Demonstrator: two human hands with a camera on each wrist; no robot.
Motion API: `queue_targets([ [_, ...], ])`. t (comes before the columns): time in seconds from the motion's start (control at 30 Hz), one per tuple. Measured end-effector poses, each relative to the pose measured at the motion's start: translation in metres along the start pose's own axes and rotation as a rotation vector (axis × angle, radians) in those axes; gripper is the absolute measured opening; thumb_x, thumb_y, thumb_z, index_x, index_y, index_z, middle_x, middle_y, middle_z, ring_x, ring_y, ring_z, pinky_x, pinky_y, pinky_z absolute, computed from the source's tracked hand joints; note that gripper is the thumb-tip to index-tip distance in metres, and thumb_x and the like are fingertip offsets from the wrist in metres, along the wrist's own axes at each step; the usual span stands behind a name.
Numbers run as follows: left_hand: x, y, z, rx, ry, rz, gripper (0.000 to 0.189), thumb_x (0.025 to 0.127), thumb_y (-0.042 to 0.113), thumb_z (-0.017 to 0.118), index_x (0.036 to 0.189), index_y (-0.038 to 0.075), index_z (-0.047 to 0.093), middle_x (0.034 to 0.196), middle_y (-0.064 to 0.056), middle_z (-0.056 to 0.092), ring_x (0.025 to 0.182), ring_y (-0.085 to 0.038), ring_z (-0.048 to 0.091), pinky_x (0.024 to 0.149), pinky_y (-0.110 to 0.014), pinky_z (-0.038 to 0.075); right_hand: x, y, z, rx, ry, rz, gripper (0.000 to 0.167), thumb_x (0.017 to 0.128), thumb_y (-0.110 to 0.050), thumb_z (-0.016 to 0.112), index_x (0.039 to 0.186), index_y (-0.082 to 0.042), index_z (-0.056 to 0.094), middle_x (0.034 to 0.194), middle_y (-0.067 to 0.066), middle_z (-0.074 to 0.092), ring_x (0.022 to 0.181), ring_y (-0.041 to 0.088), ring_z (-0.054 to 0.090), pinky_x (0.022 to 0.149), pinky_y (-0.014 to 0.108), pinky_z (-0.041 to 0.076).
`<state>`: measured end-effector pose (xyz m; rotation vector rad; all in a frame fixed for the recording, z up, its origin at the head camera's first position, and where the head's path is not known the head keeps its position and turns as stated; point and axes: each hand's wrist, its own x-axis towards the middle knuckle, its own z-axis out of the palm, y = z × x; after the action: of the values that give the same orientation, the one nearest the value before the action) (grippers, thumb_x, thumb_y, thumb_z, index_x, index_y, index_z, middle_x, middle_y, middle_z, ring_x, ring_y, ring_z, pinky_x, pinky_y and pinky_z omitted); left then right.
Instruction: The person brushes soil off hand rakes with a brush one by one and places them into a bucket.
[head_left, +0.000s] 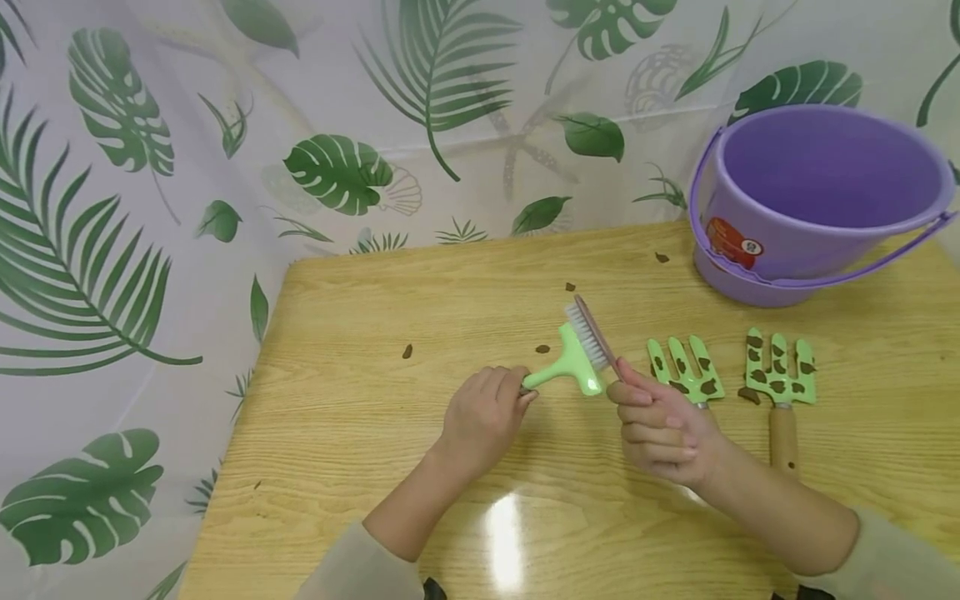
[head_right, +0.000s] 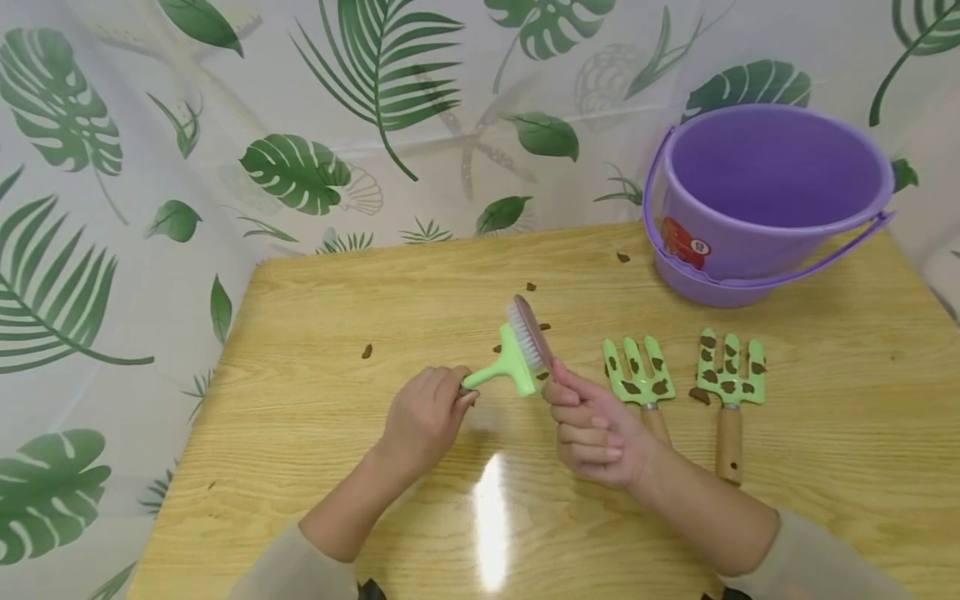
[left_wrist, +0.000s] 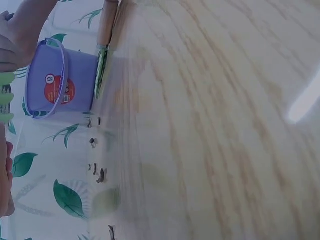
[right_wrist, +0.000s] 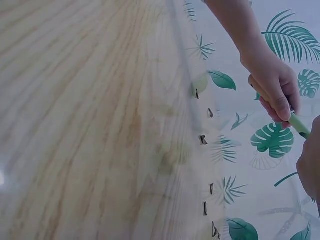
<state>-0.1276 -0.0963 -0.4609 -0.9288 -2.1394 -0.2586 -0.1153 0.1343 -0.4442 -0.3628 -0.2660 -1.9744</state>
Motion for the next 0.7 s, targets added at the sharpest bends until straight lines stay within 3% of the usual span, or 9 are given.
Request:
queue_targets([
  [0.3, 0.004, -0.011, -0.002, 0.007, -0.110, -0.092, 0.029, 0.101, 0.023, 0.044, 0.097, -0.001, 0.059, 0.076, -0.005, 0.061, 0.061, -0.013, 0.054, 0.054, -0.018, 0.046, -0.008, 0.007, -0.004, -0.014, -0.012, 0.009, 0.039, 0.104, -0.038, 0.023, 0.074, -0.015, 0.031, 0.051, -0.007, 0.025, 0.034, 0.004, 0.021, 0.026, 0.013, 0.015],
  [0.43, 0.004, -0.021, -0.002, 0.003, -0.200, -0.155, 0.023, 0.095, 0.020, 0.056, 0.098, -0.002, 0.060, 0.076, -0.006, 0.061, 0.061, -0.014, 0.054, 0.054, -0.018, 0.045, -0.016, 0.008, -0.009, -0.037, -0.024, 0.024, 0.039, 0.104, -0.036, 0.023, 0.075, -0.013, 0.033, 0.051, -0.007, 0.025, 0.033, 0.004, 0.022, 0.025, 0.014, 0.015],
  [0.57, 0.001, -0.037, 0.002, 0.057, -0.284, -0.143, 0.024, 0.090, 0.020, 0.064, 0.100, -0.002, 0.060, 0.076, -0.006, 0.062, 0.061, -0.013, 0.055, 0.054, -0.018, 0.046, -0.032, 0.005, -0.012, -0.096, 0.010, 0.023, 0.039, 0.105, -0.035, 0.023, 0.076, -0.011, 0.034, 0.049, -0.006, 0.024, 0.031, 0.004, 0.021, 0.024, 0.014, 0.013],
  [0.7, -0.003, -0.045, 0.004, 0.117, -0.330, -0.092, 0.025, 0.090, 0.022, 0.064, 0.100, -0.001, 0.061, 0.078, -0.006, 0.064, 0.063, -0.014, 0.058, 0.056, -0.021, 0.048, -0.045, 0.002, -0.003, -0.220, 0.122, 0.022, 0.044, 0.105, -0.037, 0.021, 0.082, -0.008, 0.045, 0.050, -0.005, 0.021, 0.031, 0.005, 0.018, 0.024, 0.018, 0.008],
])
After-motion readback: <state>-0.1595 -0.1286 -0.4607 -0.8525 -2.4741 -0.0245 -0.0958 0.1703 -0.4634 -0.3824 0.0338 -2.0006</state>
